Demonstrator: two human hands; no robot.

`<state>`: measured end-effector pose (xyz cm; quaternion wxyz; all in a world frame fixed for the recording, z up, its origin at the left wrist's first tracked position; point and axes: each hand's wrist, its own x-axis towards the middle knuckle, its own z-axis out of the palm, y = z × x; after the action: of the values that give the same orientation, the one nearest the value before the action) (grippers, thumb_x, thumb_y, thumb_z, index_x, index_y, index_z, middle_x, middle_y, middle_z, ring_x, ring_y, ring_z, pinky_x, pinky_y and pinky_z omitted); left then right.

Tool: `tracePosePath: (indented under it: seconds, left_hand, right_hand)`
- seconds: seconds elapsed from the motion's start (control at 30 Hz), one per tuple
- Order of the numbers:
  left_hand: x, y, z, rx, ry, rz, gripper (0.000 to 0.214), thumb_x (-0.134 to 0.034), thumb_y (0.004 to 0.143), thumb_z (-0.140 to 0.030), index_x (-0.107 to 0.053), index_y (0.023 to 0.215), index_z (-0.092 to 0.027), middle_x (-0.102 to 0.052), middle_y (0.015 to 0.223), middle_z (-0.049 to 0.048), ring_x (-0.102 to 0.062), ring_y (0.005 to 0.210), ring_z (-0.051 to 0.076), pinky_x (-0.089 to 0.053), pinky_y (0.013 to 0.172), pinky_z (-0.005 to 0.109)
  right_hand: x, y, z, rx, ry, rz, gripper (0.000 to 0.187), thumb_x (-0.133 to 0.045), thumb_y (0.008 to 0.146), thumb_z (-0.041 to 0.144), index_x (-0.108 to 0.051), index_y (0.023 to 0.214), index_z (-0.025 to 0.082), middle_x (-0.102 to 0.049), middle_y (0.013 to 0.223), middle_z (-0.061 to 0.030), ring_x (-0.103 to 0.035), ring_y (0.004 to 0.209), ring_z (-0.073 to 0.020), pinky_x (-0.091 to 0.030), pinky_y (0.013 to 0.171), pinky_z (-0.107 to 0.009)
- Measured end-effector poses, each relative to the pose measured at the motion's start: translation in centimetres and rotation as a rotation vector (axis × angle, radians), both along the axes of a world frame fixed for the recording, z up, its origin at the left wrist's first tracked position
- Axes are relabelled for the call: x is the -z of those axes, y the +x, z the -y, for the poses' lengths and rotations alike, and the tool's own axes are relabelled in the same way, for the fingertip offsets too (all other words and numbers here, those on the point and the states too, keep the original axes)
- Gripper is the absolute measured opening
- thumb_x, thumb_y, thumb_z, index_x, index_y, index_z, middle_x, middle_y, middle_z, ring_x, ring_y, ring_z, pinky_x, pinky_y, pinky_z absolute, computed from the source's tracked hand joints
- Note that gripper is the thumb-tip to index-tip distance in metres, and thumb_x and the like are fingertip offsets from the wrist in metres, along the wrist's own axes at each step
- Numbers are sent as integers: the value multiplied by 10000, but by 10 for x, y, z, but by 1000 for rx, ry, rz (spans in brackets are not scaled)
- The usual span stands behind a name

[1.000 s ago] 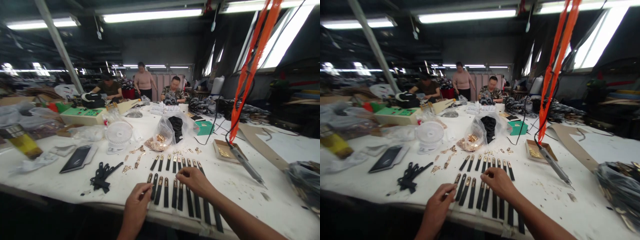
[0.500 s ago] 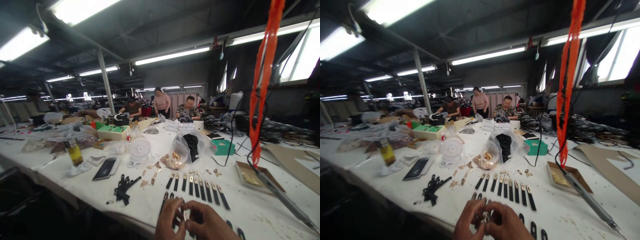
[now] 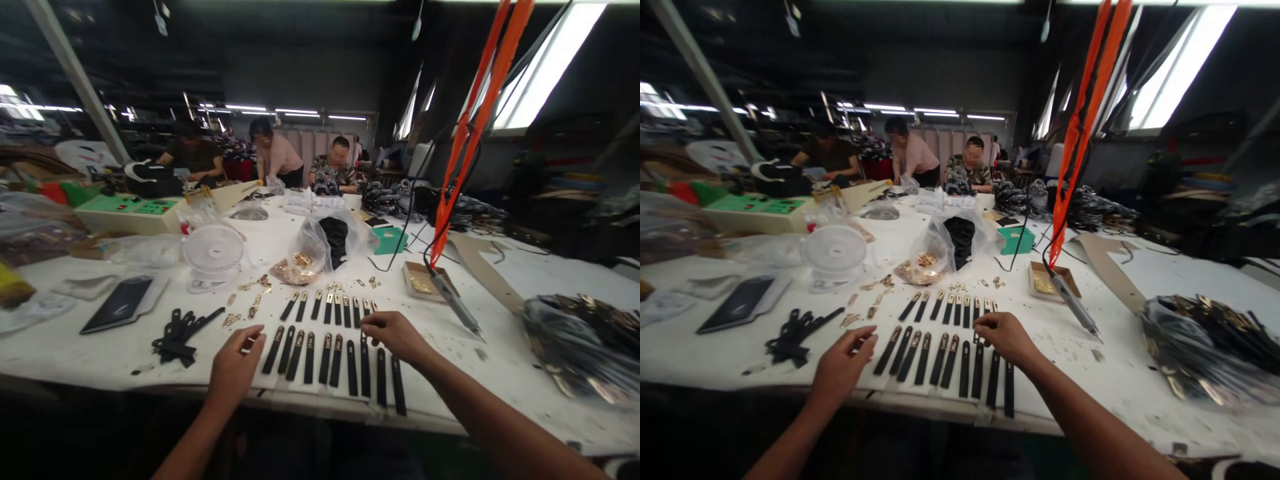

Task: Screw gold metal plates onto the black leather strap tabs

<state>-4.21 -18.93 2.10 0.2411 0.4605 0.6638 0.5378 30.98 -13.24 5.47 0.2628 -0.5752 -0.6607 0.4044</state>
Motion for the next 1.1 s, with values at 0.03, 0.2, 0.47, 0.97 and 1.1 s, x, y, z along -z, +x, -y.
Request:
tracePosePath:
  seconds: [0.03, 0.2, 0.47, 0.97, 1.1]
  left_hand:
    - [6, -7, -5, -15, -40, -5, 497, -783, 666, -571, -827, 1005, -209, -732, 767, 27, -688, 653, 212, -588, 650, 313]
    - [19, -20, -17, -95, -151, 81, 542, -751, 648, -577, -798, 1007, -174, -741, 687, 19, -730, 649, 235, -629, 643, 322]
    - [24, -21, -14, -64, -142, -25, 514, -730, 722, -619, -812, 990, -188, -766, 686, 23, -737, 633, 231, -614, 637, 307]
    - [24, -18, -10, -68, -196, -49, 563, -671, 688, -650, -805, 999, -200, -777, 723, 18, -742, 707, 256, -598, 743, 340]
    - [22, -18, -10, -70, -207, -72, 568, -661, 677, -659, -809, 985, -205, -780, 730, 19, -739, 708, 259, -578, 735, 346]
  right_hand:
    - [3, 1, -3, -7, -18, 32, 227, -666, 889, 304, -821, 989, 172, -808, 849, -41, -727, 693, -182, -518, 646, -271]
    - [20, -10, -13, -64, -51, 145, 174, -727, 859, 280, -835, 962, 190, -821, 838, -34, -733, 731, -191, -526, 689, -279]
    - [30, -23, -25, -107, -43, 382, 159, -757, 854, 298, -865, 965, 261, -843, 993, -26, -759, 929, -237, -522, 837, -323]
    - [29, -26, -27, -119, -40, 469, 144, -753, 885, 346, -875, 948, 301, -844, 992, -2, -753, 944, -228, -510, 817, -300]
    - [30, -24, -28, -131, -51, 437, 154, -736, 902, 348, -875, 931, 289, -842, 928, 11, -757, 879, -199, -514, 784, -276]
